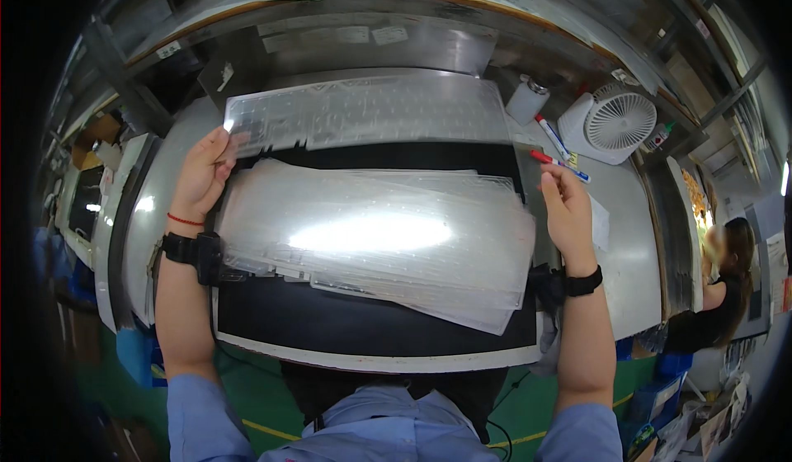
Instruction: Inspecting and aligning transparent plastic keyboard membrane sheets at a workstation.
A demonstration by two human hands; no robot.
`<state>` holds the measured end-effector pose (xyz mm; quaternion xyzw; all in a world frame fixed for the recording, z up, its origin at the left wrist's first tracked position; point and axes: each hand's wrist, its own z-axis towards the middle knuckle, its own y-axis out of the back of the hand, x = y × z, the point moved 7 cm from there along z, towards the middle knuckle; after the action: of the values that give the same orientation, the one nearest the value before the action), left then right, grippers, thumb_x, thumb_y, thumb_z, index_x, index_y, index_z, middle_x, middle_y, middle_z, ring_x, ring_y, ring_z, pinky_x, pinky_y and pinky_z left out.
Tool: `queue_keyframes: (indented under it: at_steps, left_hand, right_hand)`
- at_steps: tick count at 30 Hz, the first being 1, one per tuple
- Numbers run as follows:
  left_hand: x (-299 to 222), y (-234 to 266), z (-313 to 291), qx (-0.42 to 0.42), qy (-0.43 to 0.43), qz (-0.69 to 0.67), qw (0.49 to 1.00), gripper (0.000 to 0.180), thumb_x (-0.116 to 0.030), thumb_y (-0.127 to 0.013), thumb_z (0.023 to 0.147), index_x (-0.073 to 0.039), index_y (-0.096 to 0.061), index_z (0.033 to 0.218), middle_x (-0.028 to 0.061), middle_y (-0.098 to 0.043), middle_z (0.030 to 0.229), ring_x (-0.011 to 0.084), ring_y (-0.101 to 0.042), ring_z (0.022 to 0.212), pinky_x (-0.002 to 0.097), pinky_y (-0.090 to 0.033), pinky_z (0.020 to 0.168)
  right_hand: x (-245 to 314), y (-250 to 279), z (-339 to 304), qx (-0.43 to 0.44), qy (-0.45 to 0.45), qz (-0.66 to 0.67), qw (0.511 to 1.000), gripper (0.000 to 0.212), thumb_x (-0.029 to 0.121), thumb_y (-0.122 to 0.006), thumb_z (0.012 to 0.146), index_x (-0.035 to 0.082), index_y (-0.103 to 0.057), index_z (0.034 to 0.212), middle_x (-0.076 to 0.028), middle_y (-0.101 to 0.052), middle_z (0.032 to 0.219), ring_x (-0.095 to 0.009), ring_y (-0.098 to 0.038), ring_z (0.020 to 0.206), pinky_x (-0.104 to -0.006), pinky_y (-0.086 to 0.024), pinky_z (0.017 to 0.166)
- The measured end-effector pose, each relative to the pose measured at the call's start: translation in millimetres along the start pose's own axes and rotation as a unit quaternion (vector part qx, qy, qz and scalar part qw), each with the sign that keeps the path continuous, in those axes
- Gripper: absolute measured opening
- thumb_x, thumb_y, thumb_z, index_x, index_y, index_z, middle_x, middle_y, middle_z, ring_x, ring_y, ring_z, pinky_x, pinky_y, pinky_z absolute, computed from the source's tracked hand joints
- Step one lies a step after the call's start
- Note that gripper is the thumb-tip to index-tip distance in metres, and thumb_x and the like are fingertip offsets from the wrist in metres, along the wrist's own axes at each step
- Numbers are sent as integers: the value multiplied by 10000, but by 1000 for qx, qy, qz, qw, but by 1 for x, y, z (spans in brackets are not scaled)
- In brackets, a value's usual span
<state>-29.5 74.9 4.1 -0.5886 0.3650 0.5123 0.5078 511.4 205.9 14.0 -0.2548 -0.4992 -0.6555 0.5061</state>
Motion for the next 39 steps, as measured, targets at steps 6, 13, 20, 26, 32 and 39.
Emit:
queue_keyframes:
  at_steps: [6,13,20,26,32,39]
  left_hand:
    - [-5,3,-3,-98,-22,-24,995,431,-259,-501,1052,28,-492,1373,151,-629,1283,177,-642,1040,286,-544,905]
    - [7,-18,-9,-1,68,331,941,394,-188,-628,971,24,-587,1301,79,-688,1128,105,-608,974,247,-482,881]
    - [10,-22,-8,23,30,381,924,348,-114,-685,919,37,-647,1230,35,-694,1001,75,-604,863,217,-490,786]
    - [5,-20,-5,-57,-25,371,926,331,-145,-704,913,38,-667,1187,36,-704,869,79,-610,762,222,-486,712]
    - [-2,-17,-5,-91,-60,304,946,258,-111,-678,933,26,-679,1151,33,-710,891,67,-619,791,206,-487,723]
    - [-4,-18,-6,-76,-78,274,955,238,-85,-657,946,20,-670,1159,32,-706,953,71,-624,845,204,-494,772]
  right_hand:
    - [31,-21,-15,178,38,-115,977,204,164,-731,852,7,-662,962,-49,-607,846,-148,-560,792,-281,-455,728]
    - [31,-28,-18,207,17,-97,973,247,163,-769,803,17,-678,979,-68,-587,925,-180,-555,825,-283,-450,742]
    - [36,-32,-18,225,63,-108,966,307,169,-783,791,26,-666,1035,-75,-580,944,-208,-557,880,-306,-454,788]
    - [44,-37,-21,224,74,-136,962,341,162,-788,774,25,-645,1052,-96,-576,976,-256,-562,956,-335,-460,842]
    - [45,-30,-17,155,105,-63,980,241,99,-752,804,17,-632,996,-70,-599,954,-207,-586,927,-305,-469,841]
    - [30,-25,-19,126,5,69,990,129,44,-689,881,17,-624,989,-28,-639,945,-110,-598,875,-251,-477,809]
